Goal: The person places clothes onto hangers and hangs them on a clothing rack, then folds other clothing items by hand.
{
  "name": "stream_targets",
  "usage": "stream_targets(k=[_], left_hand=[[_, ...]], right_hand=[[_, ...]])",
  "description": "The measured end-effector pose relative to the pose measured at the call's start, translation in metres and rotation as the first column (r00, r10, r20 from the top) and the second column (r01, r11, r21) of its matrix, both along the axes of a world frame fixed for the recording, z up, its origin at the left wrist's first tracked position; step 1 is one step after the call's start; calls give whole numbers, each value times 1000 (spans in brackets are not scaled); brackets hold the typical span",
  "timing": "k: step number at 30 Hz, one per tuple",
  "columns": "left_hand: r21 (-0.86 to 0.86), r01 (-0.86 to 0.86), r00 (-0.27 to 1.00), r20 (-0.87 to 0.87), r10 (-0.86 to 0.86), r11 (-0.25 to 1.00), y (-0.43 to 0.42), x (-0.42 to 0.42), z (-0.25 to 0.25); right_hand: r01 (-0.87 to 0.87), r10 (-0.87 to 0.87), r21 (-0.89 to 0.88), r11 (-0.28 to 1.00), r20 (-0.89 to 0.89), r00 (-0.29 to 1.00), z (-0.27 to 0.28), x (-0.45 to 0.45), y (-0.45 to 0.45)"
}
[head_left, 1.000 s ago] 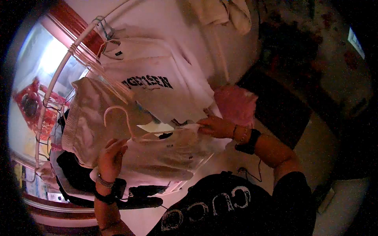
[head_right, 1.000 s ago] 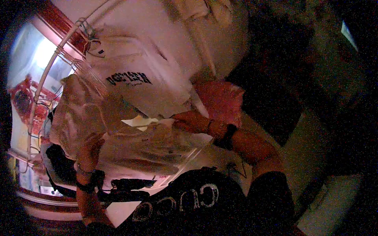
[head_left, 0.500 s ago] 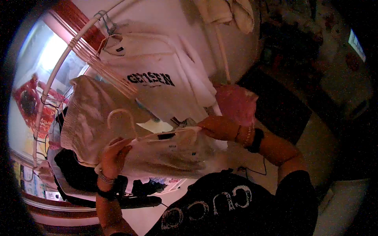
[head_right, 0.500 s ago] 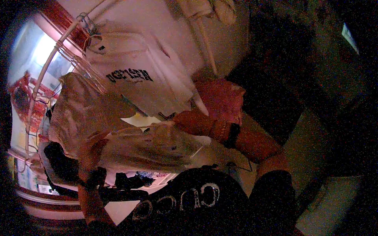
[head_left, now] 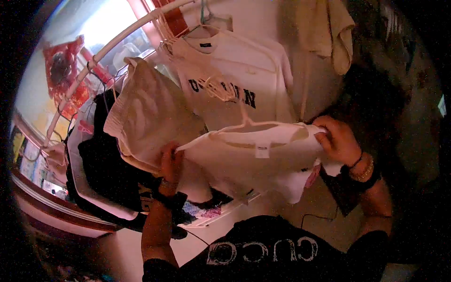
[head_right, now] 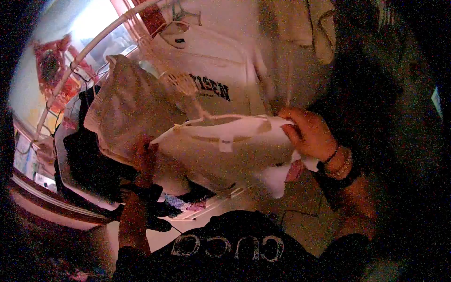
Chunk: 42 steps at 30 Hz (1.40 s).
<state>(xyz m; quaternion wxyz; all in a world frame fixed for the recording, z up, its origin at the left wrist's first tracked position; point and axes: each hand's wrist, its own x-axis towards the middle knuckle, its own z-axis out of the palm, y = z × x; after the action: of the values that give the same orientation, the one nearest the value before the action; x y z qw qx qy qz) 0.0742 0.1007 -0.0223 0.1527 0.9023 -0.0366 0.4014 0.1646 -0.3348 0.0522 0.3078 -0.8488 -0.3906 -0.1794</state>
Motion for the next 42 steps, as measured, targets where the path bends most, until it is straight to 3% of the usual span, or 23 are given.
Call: stream_targets(k=[5,8,9,11,12,14,17,20,22,23,24,26,28,29,30,31,33,34,35,36,37,39,42], left_hand=[[17,-4,970,-243,8,1000,4,18,-8],[-228,200,871,-405,-279,953,-20,29,36],[-99,69,918,-383,-102,993,-14,41,37],[18,-63,934,-352,65,998,-23,51,38],[-34,-19,995,-100,15,999,-36,49,42],[-84,48,988,150,-35,995,-46,55,29],[82,5,981,192,-21,997,-48,82,-2],[-305,182,983,91,-162,935,-37,88,9],[-296,204,964,-105,-244,933,-42,71,58],[-292,196,967,-103,-235,936,-39,74,55],[-327,260,906,-243,-346,909,-35,72,50],[-359,292,831,-364,-421,886,-23,60,52],[65,382,905,-231,-358,922,-28,57,55],[-216,198,895,-359,-266,956,-22,48,64],[-233,194,889,-370,-271,953,-15,46,79],[-460,306,717,-465,-520,833,-13,51,105],[-662,373,489,-454,-744,650,-8,56,101],[-554,314,796,-288,-532,771,2,73,66],[-475,191,967,-60,-248,859,7,81,42],[-477,203,962,-68,-266,855,-7,76,49],[-297,233,970,131,-202,926,-22,62,59],[-117,218,927,335,-168,969,-51,64,47],[-124,-102,865,478,149,987,-51,79,29]], right_hand=[[117,-118,13,993,47,992,16,11,-36],[107,-101,-69,992,85,991,10,21,-42],[121,-114,-75,990,91,989,14,19,-46],[202,-202,6,979,67,977,20,13,-51],[210,-210,-5,978,54,976,21,11,-50],[141,-142,27,990,57,988,25,10,-47],[172,-175,70,983,45,984,25,16,-51],[155,-154,12,988,-34,987,44,15,-52],[170,-167,45,984,-53,984,47,13,-57],[160,-155,83,984,-70,986,49,17,-57],[135,-130,94,986,-65,989,41,24,-59],[115,-118,-81,990,-26,993,25,34,-65],[107,-106,-66,992,18,994,34,22,-61],[108,-110,22,994,57,992,38,17,-61],[116,-124,98,988,77,989,37,10,-58],[86,-97,117,989,93,991,33,10,-53],[102,-103,77,992,6,995,33,4,-55],[108,-104,47,993,-88,991,36,12,-53],[64,-66,54,996,41,997,34,14,-48],[83,-85,53,995,32,996,32,18,-46],[101,-106,65,993,70,992,31,19,-45],[120,-127,69,990,106,986,22,23,-45],[116,-112,137,984,-35,993,34,20,-32]])
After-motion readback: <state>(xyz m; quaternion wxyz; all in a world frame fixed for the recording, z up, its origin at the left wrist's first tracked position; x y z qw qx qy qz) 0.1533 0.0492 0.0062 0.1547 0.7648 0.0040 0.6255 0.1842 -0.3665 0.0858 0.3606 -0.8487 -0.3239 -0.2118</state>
